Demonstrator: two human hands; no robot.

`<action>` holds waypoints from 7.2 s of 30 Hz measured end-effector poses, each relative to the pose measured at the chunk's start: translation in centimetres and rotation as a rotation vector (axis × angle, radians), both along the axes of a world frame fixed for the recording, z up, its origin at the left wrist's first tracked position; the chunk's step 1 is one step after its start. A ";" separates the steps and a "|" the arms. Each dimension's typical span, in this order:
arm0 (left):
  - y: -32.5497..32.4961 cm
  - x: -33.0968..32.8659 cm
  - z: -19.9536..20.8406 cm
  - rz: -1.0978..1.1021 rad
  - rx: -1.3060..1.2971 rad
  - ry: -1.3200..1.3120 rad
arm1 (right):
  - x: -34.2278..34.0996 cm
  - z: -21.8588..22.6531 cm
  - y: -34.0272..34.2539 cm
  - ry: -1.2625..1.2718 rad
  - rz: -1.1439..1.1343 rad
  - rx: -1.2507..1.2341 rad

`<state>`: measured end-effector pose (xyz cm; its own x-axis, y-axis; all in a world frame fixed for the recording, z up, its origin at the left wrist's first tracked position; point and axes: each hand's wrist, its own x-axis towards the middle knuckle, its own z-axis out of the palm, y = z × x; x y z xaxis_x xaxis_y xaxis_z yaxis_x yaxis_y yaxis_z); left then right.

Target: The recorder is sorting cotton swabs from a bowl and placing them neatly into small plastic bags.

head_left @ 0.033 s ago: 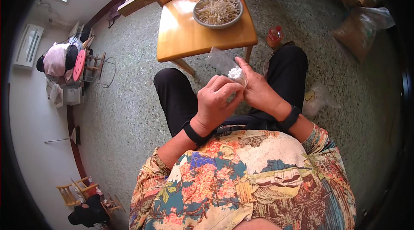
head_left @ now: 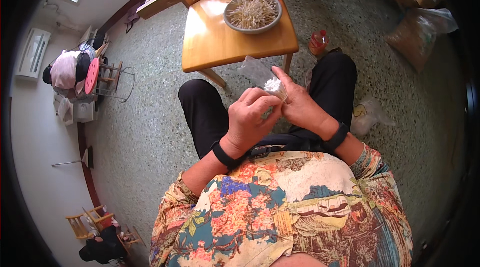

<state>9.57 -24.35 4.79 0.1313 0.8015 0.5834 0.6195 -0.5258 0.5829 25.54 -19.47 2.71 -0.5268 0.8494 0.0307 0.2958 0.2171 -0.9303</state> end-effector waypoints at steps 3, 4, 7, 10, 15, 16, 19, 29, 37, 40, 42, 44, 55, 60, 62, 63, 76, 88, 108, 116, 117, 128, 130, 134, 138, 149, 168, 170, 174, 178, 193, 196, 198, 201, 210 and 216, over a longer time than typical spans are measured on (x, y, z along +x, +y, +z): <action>0.0 -0.6 0.1 0.025 -0.057 -0.001 | 0.3 0.3 0.1 0.103 0.064 -0.105; 0.0 -0.9 -0.1 0.001 -0.067 -0.012 | 0.5 0.5 0.2 0.158 0.117 -0.193; -0.1 -1.2 0.2 -0.048 -0.137 -0.041 | 0.8 1.5 0.5 0.174 0.199 -0.360; -0.1 -2.0 0.8 -0.133 -0.228 -0.007 | 1.4 1.2 0.4 0.325 0.269 -0.553; -0.5 -2.7 0.3 -0.241 -0.370 0.047 | 1.7 1.1 0.4 0.369 0.304 -0.834; -0.7 -2.7 0.4 -0.275 -0.389 0.039 | 1.6 1.0 0.3 0.344 0.300 -0.830; -1.1 -2.8 0.1 -0.379 -0.431 -0.036 | 1.4 1.3 -0.1 0.276 0.273 -0.801; 0.3 -3.5 6.2 -0.232 -0.211 0.316 | 1.4 -0.2 0.3 0.039 0.367 -0.678; -0.3 -1.5 1.6 -0.231 -0.372 0.702 | 0.9 0.6 -0.3 -0.086 0.437 -0.302; -0.6 -1.4 0.5 -0.263 -0.444 0.590 | 1.1 0.3 -0.8 -0.064 0.433 0.032; -0.7 -1.1 0.2 -0.310 -0.726 0.587 | 1.1 1.4 -0.7 -0.138 0.457 0.042; -0.6 -2.0 -0.7 -0.348 -0.859 0.263 | 1.2 3.5 -0.5 -0.215 0.493 0.059; -1.2 -2.4 -0.5 -0.699 -1.255 -0.664 | 1.3 4.5 -1.3 0.173 0.311 0.472; -1.7 -2.4 0.5 -0.716 -1.151 -0.729 | 2.4 4.9 -2.0 -0.036 0.476 0.582; -1.5 -2.4 1.0 -0.722 -1.274 -0.883 | 3.1 5.4 -1.9 0.114 0.310 0.603; -1.4 -2.5 0.4 -0.719 -1.271 -0.887 | 3.2 5.4 -2.2 0.115 0.315 0.603; -0.5 -2.4 0.4 -0.609 -1.020 -1.054 | 4.4 4.2 -2.3 0.056 -0.027 0.424; -0.3 -1.4 1.2 -0.377 -0.717 -0.885 | 0.6 3.3 -2.5 0.034 0.020 0.025; 6.0 -5.4 0.7 -0.310 -0.686 -0.788 | -0.8 0.4 5.1 0.225 0.132 -0.147; 15.2 -6.5 -1.7 -0.415 -0.723 -0.744 | 0.0 -5.8 20.2 0.652 -0.431 -0.763; 15.9 -6.2 -2.4 -0.438 -0.756 -0.757 | -0.6 -6.0 21.2 0.649 -0.415 -0.768; 21.6 -8.3 -10.0 -0.385 -0.666 -0.758 | -5.5 -7.3 26.1 0.694 -0.232 -0.920; 21.8 -9.1 -10.4 -0.339 -0.585 -0.659 | -5.8 -7.0 23.9 0.548 -0.343 -0.728; 21.5 -8.6 -10.6 -0.300 -0.613 -0.738 | -5.8 -5.0 18.5 0.144 -0.250 0.210; 21.6 -8.1 -11.0 -0.303 -0.606 -0.652 | -5.6 -3.5 17.6 -0.248 0.163 0.758; 20.8 -8.0 -12.1 -0.389 -0.419 -0.612 | -6.4 -4.4 15.8 -0.383 0.268 0.882; 20.7 -6.6 -12.9 -0.333 -0.419 -0.553 | -6.6 -5.0 15.4 -0.482 0.224 0.896; 20.7 -6.4 -12.6 -0.326 -0.473 -0.587 | -6.3 -4.8 15.3 -0.377 0.170 0.927; 20.9 -6.2 -13.1 -0.309 -0.332 -0.592 | -6.6 -5.1 15.2 -0.478 0.230 0.950; 22.0 -5.1 -12.1 -0.280 -0.370 -0.546 | -5.1 -5.9 15.6 -0.411 0.152 0.919; 20.9 -7.2 -10.8 -0.396 -0.555 -0.723 | -4.7 -4.3 19.2 -0.026 -0.066 0.236; 20.7 -7.3 -10.8 -0.408 -0.571 -0.736 | -5.0 -4.1 19.2 0.117 -0.129 0.237; 20.7 -7.6 -10.8 -0.398 -0.597 -0.685 | -4.9 -4.9 19.8 0.113 -0.132 0.098; 20.3 -7.7 -11.0 -0.399 -0.652 -0.723 | -5.0 -5.0 19.3 0.178 -0.167 -0.232; 21.0 -8.1 -11.8 -0.502 -0.685 -0.839 | -4.7 -5.1 19.3 0.271 -0.170 -0.298; 20.8 -7.8 -11.1 -0.458 -0.611 -0.940 | -4.9 -5.9 19.2 0.060 -0.030 -0.222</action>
<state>1.75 -3.51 -6.34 0.2028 0.9684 0.1452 -0.3503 -0.0668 0.9343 20.62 -0.31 -3.18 -0.5042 0.8541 -0.1280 0.2421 -0.0025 -0.9703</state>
